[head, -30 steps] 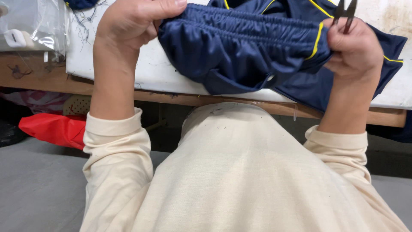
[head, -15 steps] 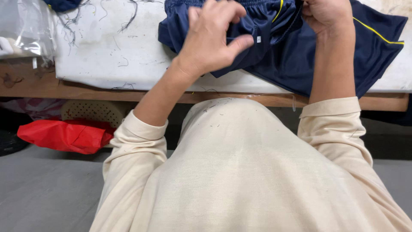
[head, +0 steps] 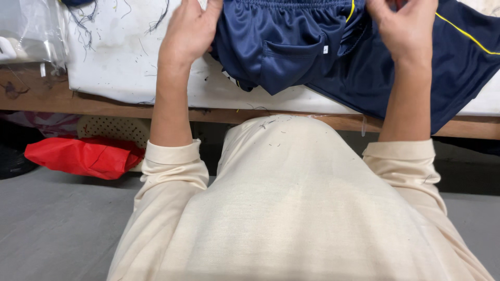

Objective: The person uses small scissors to trim loose threads and excess fabric from the seams and waistband of a navy blue track pant. The person repeatedly repositions the garment to access different areas and continues cutting until the end of the clip.

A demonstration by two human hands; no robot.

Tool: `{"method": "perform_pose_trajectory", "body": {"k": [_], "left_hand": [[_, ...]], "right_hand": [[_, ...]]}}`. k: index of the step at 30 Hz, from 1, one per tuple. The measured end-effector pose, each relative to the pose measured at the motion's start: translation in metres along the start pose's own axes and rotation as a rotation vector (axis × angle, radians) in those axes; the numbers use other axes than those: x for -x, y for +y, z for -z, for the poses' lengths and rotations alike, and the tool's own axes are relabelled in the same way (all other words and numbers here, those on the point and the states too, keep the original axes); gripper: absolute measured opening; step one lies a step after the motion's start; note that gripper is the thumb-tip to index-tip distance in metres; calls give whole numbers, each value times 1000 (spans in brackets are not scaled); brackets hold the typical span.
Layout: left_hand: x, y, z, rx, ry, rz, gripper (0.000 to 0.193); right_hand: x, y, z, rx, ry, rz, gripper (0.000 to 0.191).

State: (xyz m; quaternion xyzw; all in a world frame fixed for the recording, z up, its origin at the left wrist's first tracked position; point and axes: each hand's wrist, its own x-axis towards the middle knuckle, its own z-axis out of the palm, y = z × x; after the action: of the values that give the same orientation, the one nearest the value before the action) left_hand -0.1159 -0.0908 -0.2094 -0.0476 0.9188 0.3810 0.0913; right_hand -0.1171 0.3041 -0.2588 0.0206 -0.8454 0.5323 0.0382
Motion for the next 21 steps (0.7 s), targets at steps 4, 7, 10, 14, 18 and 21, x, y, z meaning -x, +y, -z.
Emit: {"method": "perform_pose_trajectory", "body": {"k": [4,7,10,14,18,21], "left_hand": [[9,15,-3,434,-142,24,50],[15,12,-3,647,-3,-519,38],[29,11,2,208,28,-748,31],[55,13,2,-319,137,-1043,22],[81,-6,-17,-385,-11,-900,30],[93,-31,-42,-335,-20,-761,45]], "right_hand": [[15,5,-2,67,-51,-14,13],[16,11,5,-246,-43,-207,8],[19,15,23,-725,30,-298,12],[37,25,46,-707,120,-313,12],[65,44,63,-240,314,-258,5],[84,57,91,406,538,-61,15]]}}
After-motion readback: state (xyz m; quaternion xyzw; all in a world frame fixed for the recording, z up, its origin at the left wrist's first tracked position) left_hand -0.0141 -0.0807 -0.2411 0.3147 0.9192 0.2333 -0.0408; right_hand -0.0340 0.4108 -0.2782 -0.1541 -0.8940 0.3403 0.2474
